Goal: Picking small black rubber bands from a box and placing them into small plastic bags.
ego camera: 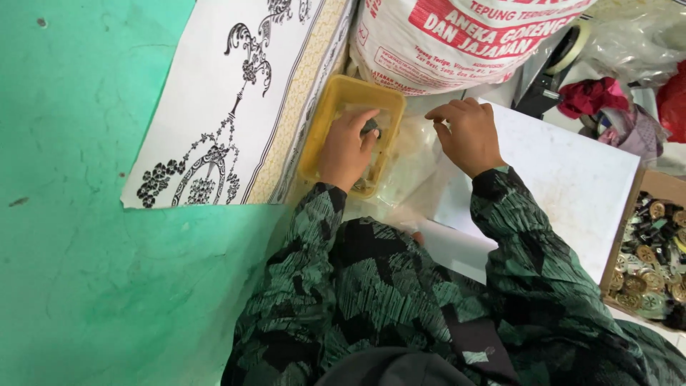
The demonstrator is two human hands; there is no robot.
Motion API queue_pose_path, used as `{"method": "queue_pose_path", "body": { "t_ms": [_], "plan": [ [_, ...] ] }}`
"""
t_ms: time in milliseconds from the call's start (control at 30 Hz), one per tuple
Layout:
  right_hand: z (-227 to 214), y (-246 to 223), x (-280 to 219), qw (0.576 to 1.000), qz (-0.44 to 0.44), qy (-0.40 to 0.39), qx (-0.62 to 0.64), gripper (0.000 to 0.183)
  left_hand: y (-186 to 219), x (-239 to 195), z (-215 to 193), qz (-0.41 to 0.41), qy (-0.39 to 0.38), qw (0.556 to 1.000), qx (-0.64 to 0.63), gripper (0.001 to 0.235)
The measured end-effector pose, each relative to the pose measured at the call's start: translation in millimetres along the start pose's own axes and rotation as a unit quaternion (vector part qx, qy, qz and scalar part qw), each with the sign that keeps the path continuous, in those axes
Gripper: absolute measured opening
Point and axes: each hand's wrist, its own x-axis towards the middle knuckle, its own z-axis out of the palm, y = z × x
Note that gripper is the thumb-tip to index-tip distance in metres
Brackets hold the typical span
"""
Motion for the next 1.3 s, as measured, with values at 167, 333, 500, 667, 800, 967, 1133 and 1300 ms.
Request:
{"method": "queue_pose_path", "body": {
  "t_ms": [167, 333, 500, 667, 800, 967, 1133, 1300],
  "plan": [
    [39, 10, -18, 0.991, -0.006, -0.03, -0.132, 0.02, 25, -2, 37, 0.043, 0.028, 0.998, -0.021, 0.034],
    [50, 10, -29, 0.987, 0.006, -0.03, -0.156, 0.018, 44, -22, 86, 0.098, 0.061, 0.993, 0.028, 0.038],
    [-7, 5, -58, 0.996, 0.024, 0.086, -0.013, 0.019, 96, -69, 93, 0.07, -0.041, 0.997, 0.01, 0.038],
    [-58, 27, -122, 0.985, 0.097, 0.141, -0.004, 0.008, 61, -63, 137, 0.173, -0.034, 0.981, 0.085, 0.013],
    [-65, 52, -187, 0.977, 0.129, 0.159, -0.055, 0.018, 59, -58, 152, 0.259, -0.004, 0.952, 0.162, 0.019],
    [-78, 42, -248, 0.977, 0.138, 0.158, -0.043, 0.008, 76, -67, 152, 0.342, -0.01, 0.918, 0.2, 0.009],
    [-85, 39, -288, 0.974, 0.168, 0.151, -0.033, 0.045, 75, -70, 151, 0.379, 0.001, 0.903, 0.201, 0.052],
    [-79, 46, -315, 0.962, 0.16, 0.185, 0.117, 0.033, 79, -77, 150, 0.349, 0.048, 0.926, 0.134, 0.016]
  ]
}}
